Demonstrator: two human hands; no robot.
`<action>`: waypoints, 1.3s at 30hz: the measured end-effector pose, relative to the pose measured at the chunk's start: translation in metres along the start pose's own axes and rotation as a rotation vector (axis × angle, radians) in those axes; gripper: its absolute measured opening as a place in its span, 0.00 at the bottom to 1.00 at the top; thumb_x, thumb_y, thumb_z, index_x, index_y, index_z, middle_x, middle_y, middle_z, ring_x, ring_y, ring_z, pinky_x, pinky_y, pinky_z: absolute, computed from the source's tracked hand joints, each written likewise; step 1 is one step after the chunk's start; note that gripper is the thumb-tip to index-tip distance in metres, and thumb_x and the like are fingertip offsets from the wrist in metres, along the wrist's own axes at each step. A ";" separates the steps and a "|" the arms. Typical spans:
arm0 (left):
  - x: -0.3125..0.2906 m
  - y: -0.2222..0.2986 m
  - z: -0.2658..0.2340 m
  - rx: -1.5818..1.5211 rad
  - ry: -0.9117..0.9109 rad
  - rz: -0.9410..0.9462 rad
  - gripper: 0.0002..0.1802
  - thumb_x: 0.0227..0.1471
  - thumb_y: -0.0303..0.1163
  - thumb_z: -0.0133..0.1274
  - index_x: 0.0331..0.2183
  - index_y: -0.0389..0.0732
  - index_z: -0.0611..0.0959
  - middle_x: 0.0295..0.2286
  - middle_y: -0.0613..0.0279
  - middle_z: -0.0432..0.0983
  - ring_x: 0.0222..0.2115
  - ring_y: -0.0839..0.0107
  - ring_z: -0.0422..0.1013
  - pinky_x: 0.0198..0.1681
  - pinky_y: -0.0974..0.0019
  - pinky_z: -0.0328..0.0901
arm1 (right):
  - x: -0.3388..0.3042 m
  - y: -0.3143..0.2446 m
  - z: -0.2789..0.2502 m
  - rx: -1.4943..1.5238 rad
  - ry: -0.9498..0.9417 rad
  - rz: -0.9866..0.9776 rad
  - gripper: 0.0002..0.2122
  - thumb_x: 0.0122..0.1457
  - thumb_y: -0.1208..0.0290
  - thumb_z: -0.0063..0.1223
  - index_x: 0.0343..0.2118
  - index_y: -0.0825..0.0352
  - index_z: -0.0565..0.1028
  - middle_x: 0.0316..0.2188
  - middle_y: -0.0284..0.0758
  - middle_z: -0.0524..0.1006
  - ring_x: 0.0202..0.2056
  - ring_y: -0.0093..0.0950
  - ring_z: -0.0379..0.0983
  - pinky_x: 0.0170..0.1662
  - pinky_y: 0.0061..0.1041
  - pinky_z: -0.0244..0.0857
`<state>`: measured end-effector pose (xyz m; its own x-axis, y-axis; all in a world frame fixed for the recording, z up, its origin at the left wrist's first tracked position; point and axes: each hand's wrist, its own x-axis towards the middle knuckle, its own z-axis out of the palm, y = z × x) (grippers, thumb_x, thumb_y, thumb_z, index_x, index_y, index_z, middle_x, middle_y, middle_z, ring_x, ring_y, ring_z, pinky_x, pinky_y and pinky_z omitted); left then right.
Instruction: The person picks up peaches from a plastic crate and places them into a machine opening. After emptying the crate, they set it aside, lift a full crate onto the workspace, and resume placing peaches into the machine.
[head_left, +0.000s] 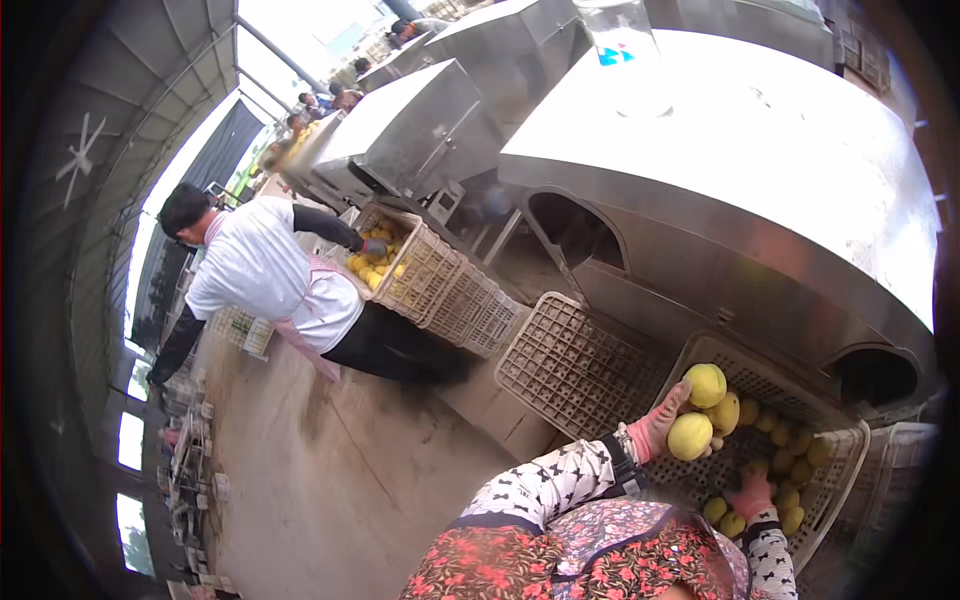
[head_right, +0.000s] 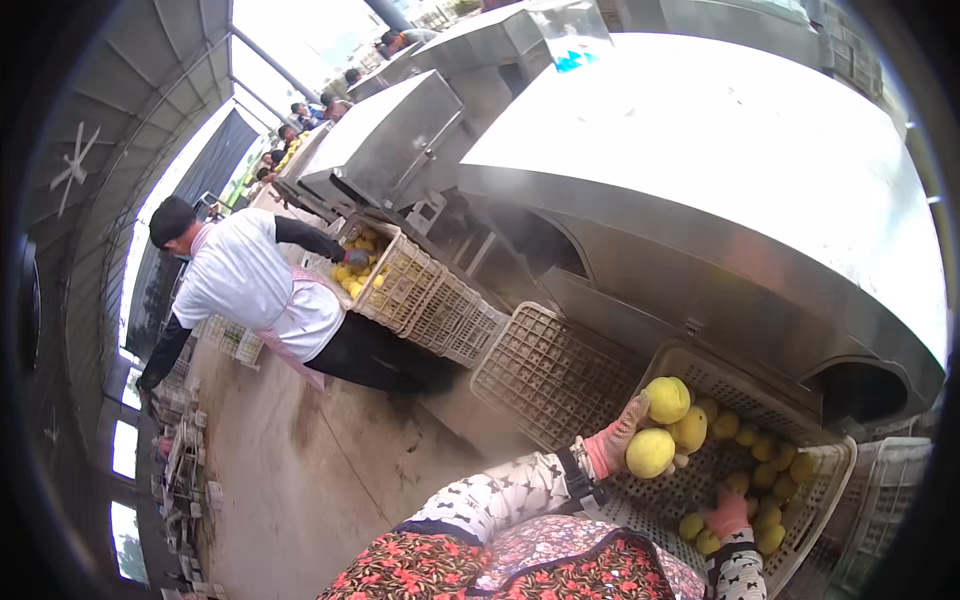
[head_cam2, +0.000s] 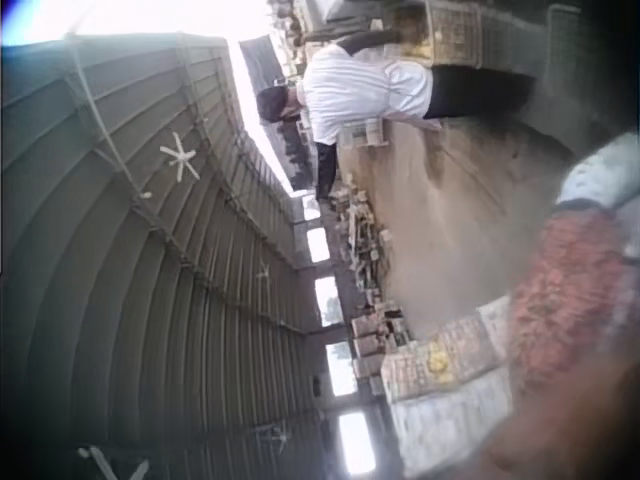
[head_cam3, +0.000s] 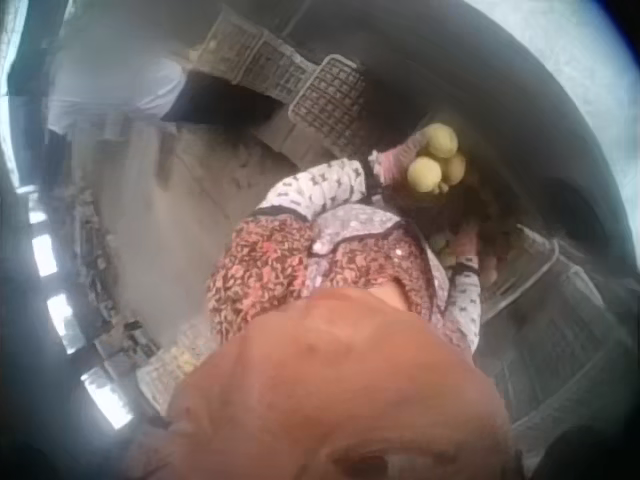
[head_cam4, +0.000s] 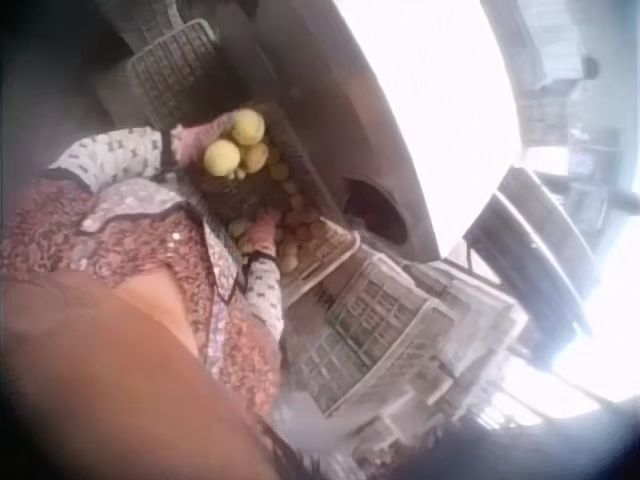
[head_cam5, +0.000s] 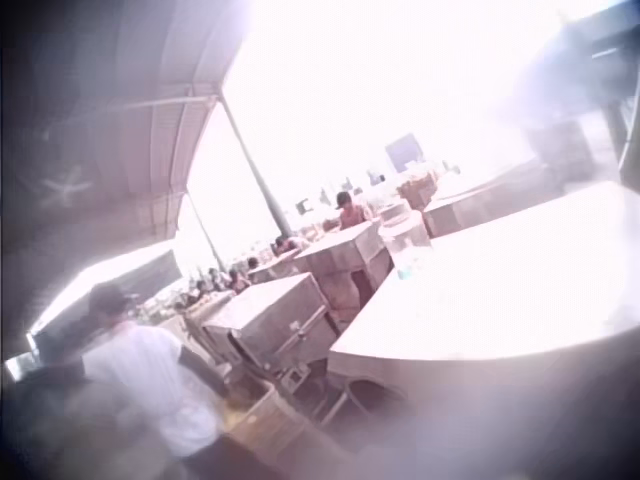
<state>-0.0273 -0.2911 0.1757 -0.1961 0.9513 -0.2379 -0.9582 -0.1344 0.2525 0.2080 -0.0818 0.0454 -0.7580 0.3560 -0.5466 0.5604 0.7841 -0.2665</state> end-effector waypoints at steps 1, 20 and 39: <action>-0.015 -0.008 0.010 0.046 0.019 0.062 0.49 0.39 0.72 0.54 0.52 0.44 0.71 0.38 0.51 0.76 0.31 0.56 0.77 0.32 0.57 0.74 | 0.006 0.043 0.057 -0.279 -0.027 -0.220 0.34 0.40 0.47 0.59 0.50 0.63 0.72 0.52 0.47 0.70 0.51 0.45 0.68 0.54 0.46 0.61; -0.226 -0.211 0.076 0.025 0.117 0.579 0.51 0.41 0.74 0.48 0.55 0.44 0.67 0.40 0.48 0.72 0.32 0.59 0.74 0.31 0.63 0.73 | -0.094 0.144 0.026 -0.291 -0.220 -0.211 0.32 0.43 0.52 0.61 0.51 0.65 0.71 0.46 0.43 0.75 0.48 0.42 0.71 0.51 0.36 0.65; 0.126 -0.136 0.004 0.219 0.249 0.252 0.54 0.38 0.80 0.43 0.54 0.45 0.67 0.44 0.46 0.72 0.34 0.50 0.76 0.31 0.54 0.76 | 0.007 0.063 -0.137 1.415 0.120 -0.619 0.44 0.45 0.56 0.69 0.63 0.67 0.56 0.56 0.39 0.66 0.58 0.28 0.61 0.62 0.28 0.53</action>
<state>0.0794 -0.1516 0.1145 -0.4888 0.7967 -0.3556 -0.8120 -0.2665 0.5193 0.1922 0.0393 0.1333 -0.9653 0.2598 -0.0251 -0.0450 -0.2604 -0.9645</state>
